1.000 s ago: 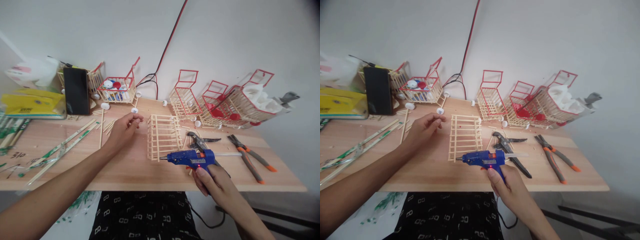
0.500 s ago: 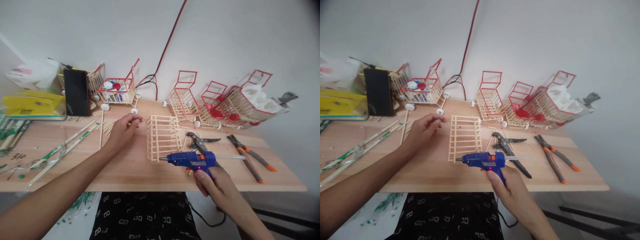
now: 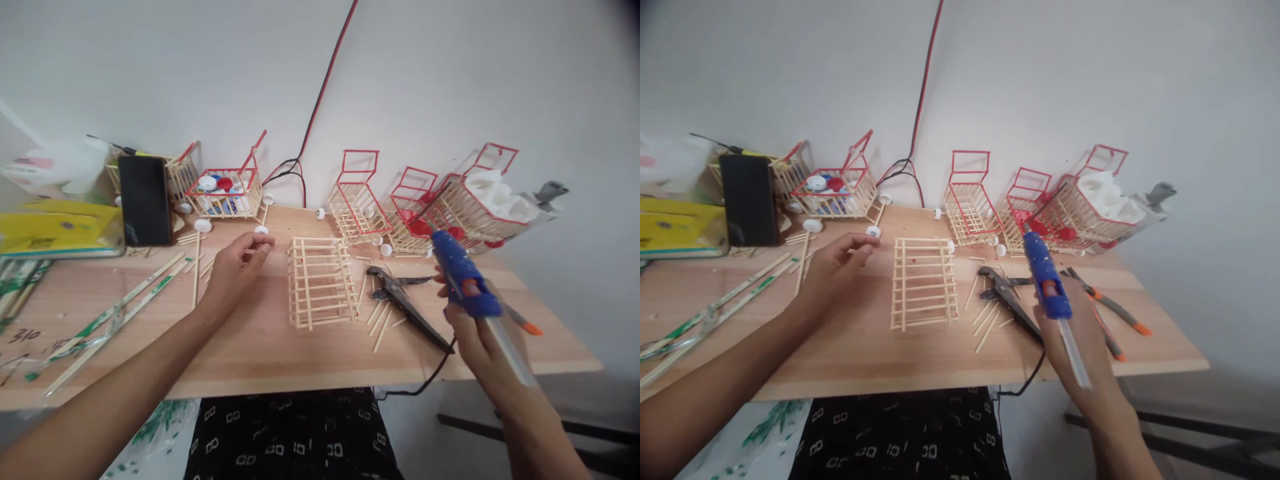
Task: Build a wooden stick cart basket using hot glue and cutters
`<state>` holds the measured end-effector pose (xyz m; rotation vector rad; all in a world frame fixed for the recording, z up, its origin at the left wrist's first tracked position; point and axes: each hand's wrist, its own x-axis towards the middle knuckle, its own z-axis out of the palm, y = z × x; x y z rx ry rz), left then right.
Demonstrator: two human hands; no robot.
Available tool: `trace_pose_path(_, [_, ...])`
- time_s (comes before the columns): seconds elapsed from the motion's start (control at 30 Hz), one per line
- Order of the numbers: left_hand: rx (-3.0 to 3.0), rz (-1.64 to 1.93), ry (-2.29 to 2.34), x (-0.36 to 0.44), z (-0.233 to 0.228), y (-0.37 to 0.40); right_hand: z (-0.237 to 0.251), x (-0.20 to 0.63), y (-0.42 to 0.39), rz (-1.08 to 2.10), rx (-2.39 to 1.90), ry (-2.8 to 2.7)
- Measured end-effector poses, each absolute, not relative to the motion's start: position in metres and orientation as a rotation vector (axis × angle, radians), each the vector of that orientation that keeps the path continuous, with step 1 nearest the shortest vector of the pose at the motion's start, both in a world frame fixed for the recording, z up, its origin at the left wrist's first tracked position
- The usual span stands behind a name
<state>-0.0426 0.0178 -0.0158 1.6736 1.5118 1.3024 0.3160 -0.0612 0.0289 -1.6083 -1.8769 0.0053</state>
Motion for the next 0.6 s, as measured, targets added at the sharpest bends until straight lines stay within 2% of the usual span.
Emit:
trace_pose_path(0.07, [1.673, 1.29, 1.525, -0.043, -0.016, 0.018, 0.03, 0.337, -0.047, -0.279, -1.65, -1.897])
trace_pose_path(0.2, [1.701, 1.26, 1.541, -0.044, -0.014, 0.018, 0.015, 0.395, -0.026, -0.478, -1.889, -1.727])
trace_pose_path(0.37, [1.708, 1.253, 1.559, -0.043, -0.013, 0.018, -0.013, 0.457, -0.016, -0.417, -2.252, -1.557])
trace_pose_path(0.6, [1.679, 1.245, 1.574, -0.041, -0.012, 0.016, -0.035, 0.498, -0.011, -0.221, -2.547, -1.443])
